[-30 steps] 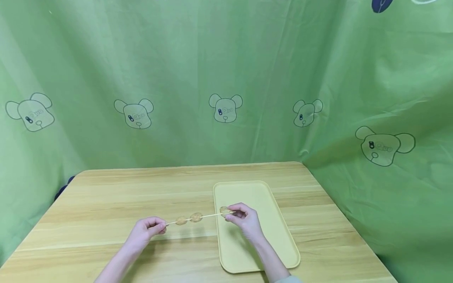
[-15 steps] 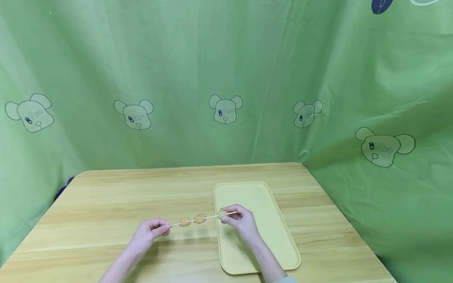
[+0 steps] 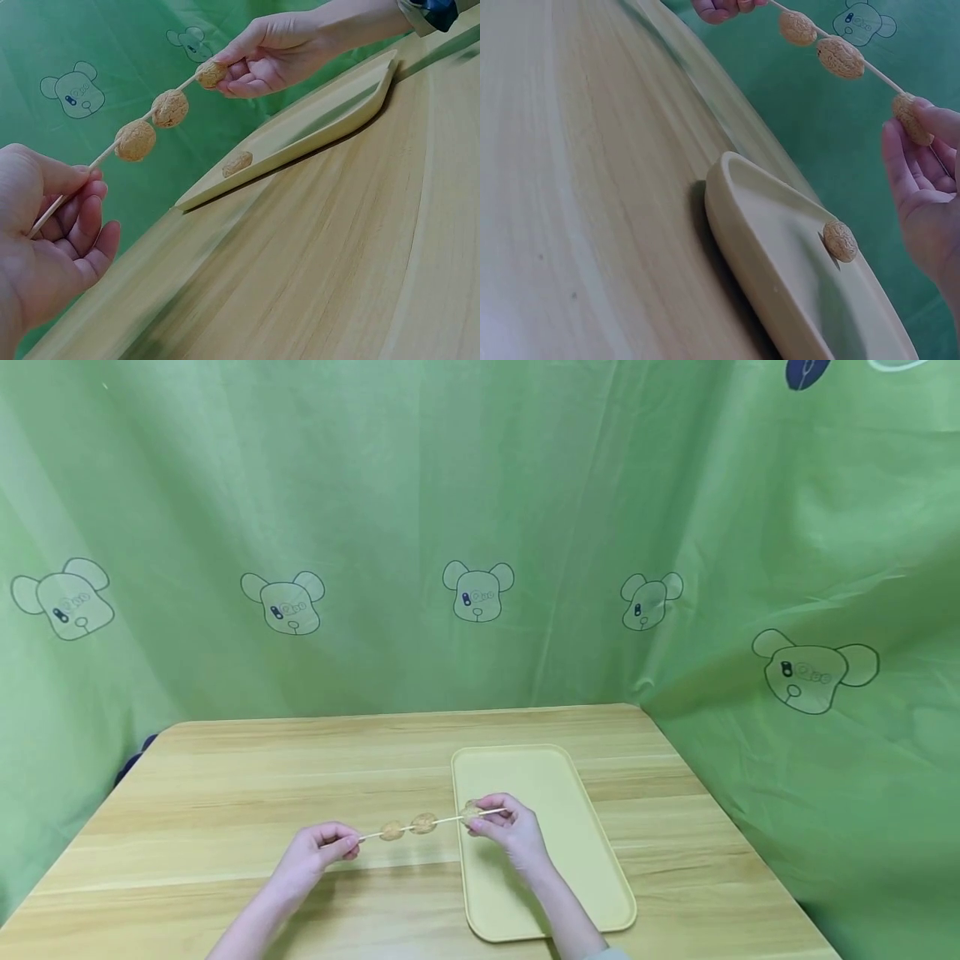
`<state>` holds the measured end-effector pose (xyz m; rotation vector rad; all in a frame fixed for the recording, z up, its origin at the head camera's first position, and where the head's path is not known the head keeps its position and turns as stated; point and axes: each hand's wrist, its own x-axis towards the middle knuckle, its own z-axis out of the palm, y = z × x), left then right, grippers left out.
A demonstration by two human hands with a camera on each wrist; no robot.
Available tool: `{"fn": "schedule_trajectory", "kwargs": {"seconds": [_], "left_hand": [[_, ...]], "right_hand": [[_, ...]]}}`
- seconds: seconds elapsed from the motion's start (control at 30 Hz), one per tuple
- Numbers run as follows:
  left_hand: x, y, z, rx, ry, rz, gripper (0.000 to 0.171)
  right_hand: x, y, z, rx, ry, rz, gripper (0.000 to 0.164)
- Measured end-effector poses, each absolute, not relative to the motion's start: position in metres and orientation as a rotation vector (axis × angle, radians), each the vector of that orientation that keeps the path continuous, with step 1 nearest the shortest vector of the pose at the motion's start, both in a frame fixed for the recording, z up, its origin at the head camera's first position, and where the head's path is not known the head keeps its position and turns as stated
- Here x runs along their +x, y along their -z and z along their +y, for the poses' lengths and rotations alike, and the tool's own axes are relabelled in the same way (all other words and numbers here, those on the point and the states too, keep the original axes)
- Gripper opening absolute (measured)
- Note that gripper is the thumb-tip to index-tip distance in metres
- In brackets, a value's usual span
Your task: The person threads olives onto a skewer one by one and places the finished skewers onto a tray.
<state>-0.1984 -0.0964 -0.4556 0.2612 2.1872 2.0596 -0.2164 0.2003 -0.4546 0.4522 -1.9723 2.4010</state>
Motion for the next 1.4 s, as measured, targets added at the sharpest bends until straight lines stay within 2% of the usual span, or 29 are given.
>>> {"fn": "schedule_trajectory", "kwargs": {"seconds": [0.37,0.8,1.4], "left_hand": [[-0.198,0.454,-0.094,0.239,-2.08,2.175,0.023],[-0.198,0.45,-0.089,0.252,-2.108,2.173,0.019],[-0.198,0.453,-0.085,0.258,-2.121,2.148,0.021]], "right_hand": [[-0.216,0.457,0.198,0.53,-2.561,-1.783,0.022],[-0.212,0.454,0.195,0.436,-2.575,-1.726,0.027],[-0.212,0.455,0.188,0.467,-2.629,-1.713,0.026]]}}
